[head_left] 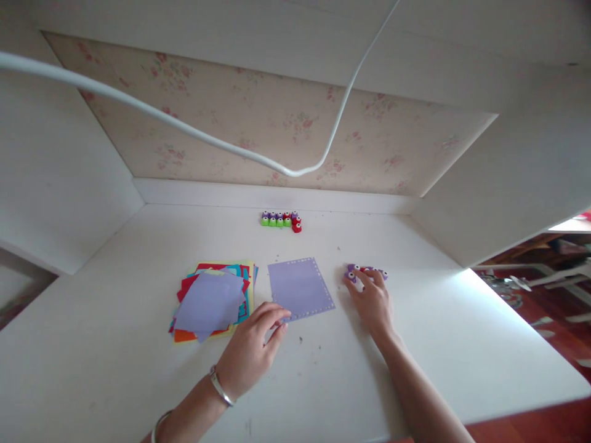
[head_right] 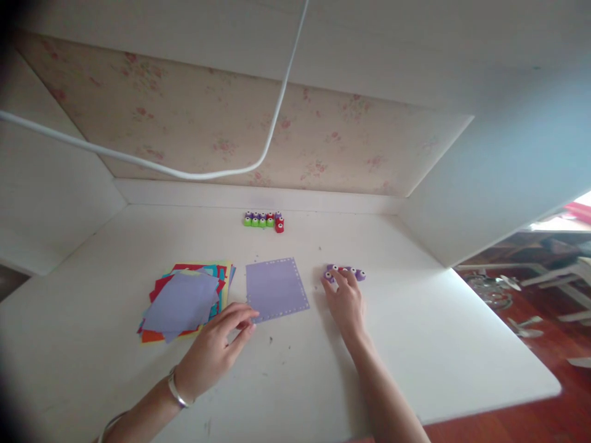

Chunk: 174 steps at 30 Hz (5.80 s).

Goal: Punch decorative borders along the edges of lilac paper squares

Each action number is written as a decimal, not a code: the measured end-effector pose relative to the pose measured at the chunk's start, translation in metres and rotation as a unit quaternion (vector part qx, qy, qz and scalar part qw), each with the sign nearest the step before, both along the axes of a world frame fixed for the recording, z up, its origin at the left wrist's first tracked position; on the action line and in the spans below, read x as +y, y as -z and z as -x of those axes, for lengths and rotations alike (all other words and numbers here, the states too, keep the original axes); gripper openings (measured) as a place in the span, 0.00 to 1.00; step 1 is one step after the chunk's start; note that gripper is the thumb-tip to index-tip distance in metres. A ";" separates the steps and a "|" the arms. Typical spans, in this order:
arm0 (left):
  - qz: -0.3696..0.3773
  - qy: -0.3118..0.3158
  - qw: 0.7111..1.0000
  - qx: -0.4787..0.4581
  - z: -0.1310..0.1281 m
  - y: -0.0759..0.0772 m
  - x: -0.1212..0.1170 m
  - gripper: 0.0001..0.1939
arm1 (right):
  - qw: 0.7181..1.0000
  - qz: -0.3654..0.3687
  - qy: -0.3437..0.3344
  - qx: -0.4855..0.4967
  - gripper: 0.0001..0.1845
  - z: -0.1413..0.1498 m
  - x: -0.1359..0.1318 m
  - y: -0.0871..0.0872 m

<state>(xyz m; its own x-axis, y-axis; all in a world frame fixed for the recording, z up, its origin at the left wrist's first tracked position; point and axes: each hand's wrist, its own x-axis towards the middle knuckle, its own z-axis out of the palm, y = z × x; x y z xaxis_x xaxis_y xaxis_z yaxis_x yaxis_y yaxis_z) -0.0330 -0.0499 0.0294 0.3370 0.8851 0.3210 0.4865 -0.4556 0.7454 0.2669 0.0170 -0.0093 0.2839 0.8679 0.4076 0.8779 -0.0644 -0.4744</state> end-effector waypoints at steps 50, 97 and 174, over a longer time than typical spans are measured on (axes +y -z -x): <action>0.073 -0.022 0.995 0.067 0.012 -0.013 0.125 0.14 | 0.974 -0.085 -0.208 0.015 0.15 0.039 -0.015 -0.008; -0.037 -0.045 0.992 0.109 0.043 0.030 0.070 0.12 | 0.889 0.039 -0.442 -0.118 0.34 0.091 -0.021 -0.008; 0.055 -0.020 0.992 0.112 0.026 0.002 0.078 0.15 | 0.892 0.056 -0.441 -0.076 0.24 0.107 -0.027 -0.017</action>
<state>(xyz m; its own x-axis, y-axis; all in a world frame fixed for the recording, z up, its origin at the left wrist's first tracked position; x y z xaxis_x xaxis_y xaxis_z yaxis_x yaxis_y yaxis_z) -0.0591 0.0282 0.0278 0.3535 0.9245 0.1426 0.6616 -0.3549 0.6605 0.1603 -0.0101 0.0072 -0.5820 0.7638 0.2789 0.6639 0.6444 -0.3793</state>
